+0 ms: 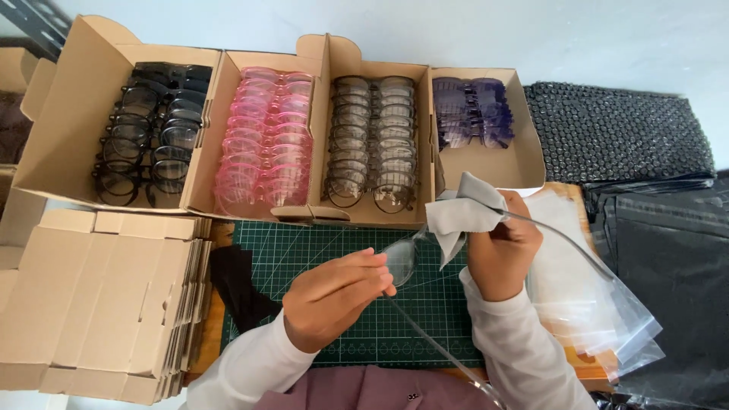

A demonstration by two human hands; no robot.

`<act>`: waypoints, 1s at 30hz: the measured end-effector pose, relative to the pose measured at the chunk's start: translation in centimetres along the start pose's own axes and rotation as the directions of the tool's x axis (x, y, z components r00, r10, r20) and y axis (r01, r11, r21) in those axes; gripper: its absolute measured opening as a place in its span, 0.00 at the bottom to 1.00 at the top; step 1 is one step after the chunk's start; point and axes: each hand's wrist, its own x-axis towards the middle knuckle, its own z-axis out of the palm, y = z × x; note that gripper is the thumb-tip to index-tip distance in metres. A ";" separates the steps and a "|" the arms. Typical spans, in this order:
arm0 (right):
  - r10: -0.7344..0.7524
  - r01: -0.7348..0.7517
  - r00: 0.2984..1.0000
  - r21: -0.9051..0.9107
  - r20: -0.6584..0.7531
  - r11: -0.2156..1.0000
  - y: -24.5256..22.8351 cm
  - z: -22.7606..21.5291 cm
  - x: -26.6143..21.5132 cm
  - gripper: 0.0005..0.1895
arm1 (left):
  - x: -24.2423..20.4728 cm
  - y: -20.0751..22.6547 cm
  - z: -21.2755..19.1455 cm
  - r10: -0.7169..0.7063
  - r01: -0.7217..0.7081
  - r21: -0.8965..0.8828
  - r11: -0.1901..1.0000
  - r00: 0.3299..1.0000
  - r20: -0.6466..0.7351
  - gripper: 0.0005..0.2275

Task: The person picks up a pair of clear-framed glasses from a box, wipes the lenses and frame with a white cloth, and then places the glasses into a small plastic bag. The person handles the glasses and cloth directly with their hands.

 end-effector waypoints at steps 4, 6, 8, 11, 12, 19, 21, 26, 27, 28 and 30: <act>0.023 -0.023 1.000 0.003 -0.016 1.000 1.2 -1.4 0.0 0.01 | -0.1 -0.2 0.5 -0.007 0.005 -0.046 0.999 0.999 -0.047 0.13; 0.015 -0.016 0.989 -0.007 -0.147 1.000 2.8 -2.4 -0.4 0.12 | 0.1 -0.3 0.6 -0.012 0.006 -0.077 0.997 0.998 -0.068 0.10; 0.000 0.013 0.970 0.050 -0.244 0.999 0.9 -2.7 1.0 0.04 | -0.1 -0.6 0.4 -0.024 0.021 -0.042 0.999 0.997 -0.075 0.11; 0.027 0.023 0.935 0.135 -0.355 0.991 0.0 -2.9 1.7 0.01 | -0.7 -1.5 0.7 0.007 -0.012 -0.043 0.999 0.994 -0.112 0.14; 0.067 -0.005 0.925 0.165 -0.374 0.986 0.1 -2.9 1.8 0.02 | -0.9 -2.0 0.9 0.048 -0.059 -0.082 0.995 0.989 -0.137 0.16; -0.046 0.048 0.998 -0.032 0.035 0.998 2.2 -1.2 0.0 0.02 | -0.8 -1.1 1.3 -0.100 0.091 -0.067 0.994 0.985 -0.139 0.13; -0.139 0.134 0.990 0.125 0.032 0.983 4.0 -0.7 0.0 0.04 | -0.9 -1.7 1.9 -0.140 0.127 -0.066 0.990 0.953 -0.269 0.07; -0.154 0.152 0.988 0.083 0.014 0.985 3.7 -1.4 0.6 0.04 | 0.0 -1.4 1.9 -0.159 0.131 -0.133 0.982 0.959 -0.235 0.08; -0.132 0.132 0.991 0.104 -0.006 0.986 3.4 -1.6 0.7 0.04 | 0.1 -1.3 1.9 -0.173 0.144 -0.143 0.979 0.961 -0.217 0.08; -0.129 0.129 0.992 0.101 -0.011 0.986 1.8 -1.9 1.1 0.04 | -0.2 -1.4 2.0 -0.174 0.144 -0.147 0.979 0.962 -0.212 0.08; -0.184 0.188 0.977 0.022 -0.108 0.982 -1.4 -2.4 2.2 0.05 | -0.7 -1.5 2.2 -0.183 0.160 -0.136 0.978 0.966 -0.180 0.08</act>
